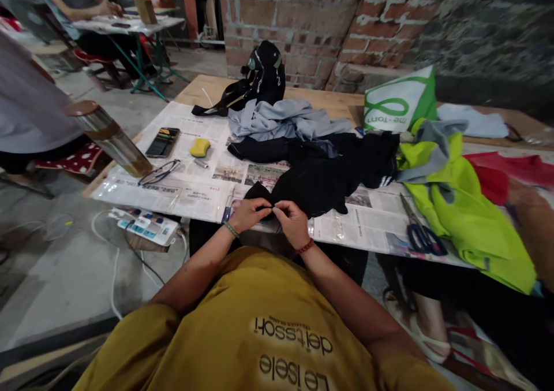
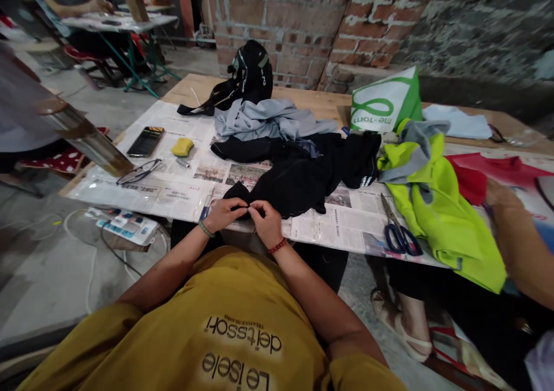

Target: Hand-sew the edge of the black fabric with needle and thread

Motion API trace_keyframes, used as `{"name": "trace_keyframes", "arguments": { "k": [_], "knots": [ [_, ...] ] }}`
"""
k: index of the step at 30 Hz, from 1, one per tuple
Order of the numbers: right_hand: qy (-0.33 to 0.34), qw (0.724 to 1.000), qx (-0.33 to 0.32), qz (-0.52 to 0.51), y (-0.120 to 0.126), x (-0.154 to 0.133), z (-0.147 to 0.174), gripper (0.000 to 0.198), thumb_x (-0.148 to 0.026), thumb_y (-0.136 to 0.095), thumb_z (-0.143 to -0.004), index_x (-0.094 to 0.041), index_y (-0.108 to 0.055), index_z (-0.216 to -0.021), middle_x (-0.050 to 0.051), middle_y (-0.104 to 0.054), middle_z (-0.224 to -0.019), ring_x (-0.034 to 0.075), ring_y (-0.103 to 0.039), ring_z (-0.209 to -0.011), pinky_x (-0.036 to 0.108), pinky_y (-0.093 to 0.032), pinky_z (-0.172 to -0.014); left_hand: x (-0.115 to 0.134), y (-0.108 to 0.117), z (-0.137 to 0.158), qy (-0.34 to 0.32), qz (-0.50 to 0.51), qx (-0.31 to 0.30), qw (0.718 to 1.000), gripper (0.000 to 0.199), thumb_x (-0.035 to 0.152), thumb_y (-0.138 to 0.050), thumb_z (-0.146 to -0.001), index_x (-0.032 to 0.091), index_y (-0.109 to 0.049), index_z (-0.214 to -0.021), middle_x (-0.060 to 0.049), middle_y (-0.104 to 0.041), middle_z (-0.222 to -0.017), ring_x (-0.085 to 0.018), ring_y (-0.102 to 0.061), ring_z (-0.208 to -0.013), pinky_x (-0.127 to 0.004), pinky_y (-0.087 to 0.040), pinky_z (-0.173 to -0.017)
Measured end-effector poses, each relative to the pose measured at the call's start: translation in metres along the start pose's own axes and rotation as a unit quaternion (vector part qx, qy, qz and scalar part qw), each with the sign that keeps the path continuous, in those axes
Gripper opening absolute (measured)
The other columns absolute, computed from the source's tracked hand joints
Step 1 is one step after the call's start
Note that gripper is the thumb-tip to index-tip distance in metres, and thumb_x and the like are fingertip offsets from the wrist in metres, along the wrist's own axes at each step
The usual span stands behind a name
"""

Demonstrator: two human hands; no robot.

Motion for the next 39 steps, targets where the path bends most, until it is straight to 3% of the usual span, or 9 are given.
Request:
{"name": "trace_keyframes", "arguments": {
  "k": [7,14,21,26,33,39],
  "knots": [
    [0.002,0.999,0.025,0.026,0.015,-0.004,-0.01,0.014,-0.033,-0.059,-0.076,-0.02,-0.061,-0.076,0.001,-0.064,-0.073,0.014,-0.057,-0.068,0.028,-0.045,-0.067,0.002,-0.001,-0.002,0.005,-0.016,0.011,1.0,0.014,0.025,-0.058,-0.078,0.016,-0.067,-0.083,0.001,-0.068,-0.076,-0.012,-0.061,-0.07,-0.02,-0.046,-0.065],
    [-0.07,0.994,-0.005,-0.086,-0.003,0.014,-0.008,0.019,-0.037,-0.062,-0.071,-0.02,-0.061,-0.079,0.0,-0.064,-0.075,0.014,-0.057,-0.069,0.028,-0.047,-0.068,0.002,-0.002,-0.001,-0.017,-0.016,0.005,1.0,0.014,0.024,-0.056,-0.079,0.017,-0.067,-0.083,0.001,-0.068,-0.079,-0.012,-0.06,-0.071,-0.021,-0.047,-0.068],
    [0.005,1.0,-0.003,0.025,0.002,0.0,-0.005,0.013,-0.032,-0.052,-0.08,-0.021,-0.057,-0.08,-0.001,-0.062,-0.074,0.014,-0.055,-0.069,0.027,-0.044,-0.068,0.003,0.001,0.0,-0.025,-0.042,0.037,0.998,0.014,0.028,-0.059,-0.078,0.017,-0.067,-0.082,0.0,-0.068,-0.078,-0.012,-0.061,-0.072,-0.023,-0.046,-0.069],
    [-0.009,1.0,0.026,-0.009,0.005,0.001,-0.009,0.012,-0.031,-0.05,-0.081,-0.02,-0.053,-0.078,-0.001,-0.06,-0.071,0.013,-0.056,-0.068,0.027,-0.044,-0.068,0.008,0.008,0.004,-0.056,-0.101,0.091,0.989,0.013,0.03,-0.064,-0.076,0.018,-0.068,-0.079,-0.003,-0.069,-0.078,-0.016,-0.061,-0.076,-0.028,-0.045,-0.077],
    [-0.021,1.0,0.0,-0.022,-0.01,0.01,-0.012,0.01,-0.03,-0.051,-0.078,-0.021,-0.052,-0.074,-0.002,-0.057,-0.067,0.012,-0.054,-0.064,0.026,-0.044,-0.066,0.006,0.005,0.002,-0.046,-0.109,0.042,0.992,0.012,0.027,-0.062,-0.078,0.019,-0.067,-0.071,0.001,-0.067,-0.069,-0.012,-0.058,-0.068,-0.023,-0.042,-0.068],
    [-0.034,0.984,0.11,-0.139,0.03,0.005,-0.045,0.009,-0.029,-0.052,-0.077,-0.021,-0.048,-0.076,-0.003,-0.057,-0.064,0.011,-0.056,-0.062,0.026,-0.047,-0.065,0.005,0.003,0.001,-0.055,-0.104,0.038,0.992,0.011,0.026,-0.063,-0.077,0.018,-0.066,-0.069,0.002,-0.066,-0.069,-0.011,-0.058,-0.066,-0.023,-0.041,-0.07]
  ]
}}
Point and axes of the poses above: each hand's wrist, its own z-axis away from the middle knuckle, its own y-axis out of the back of the hand, x = y × z, the point moved 8 cm from there along -z, towards the middle knuckle
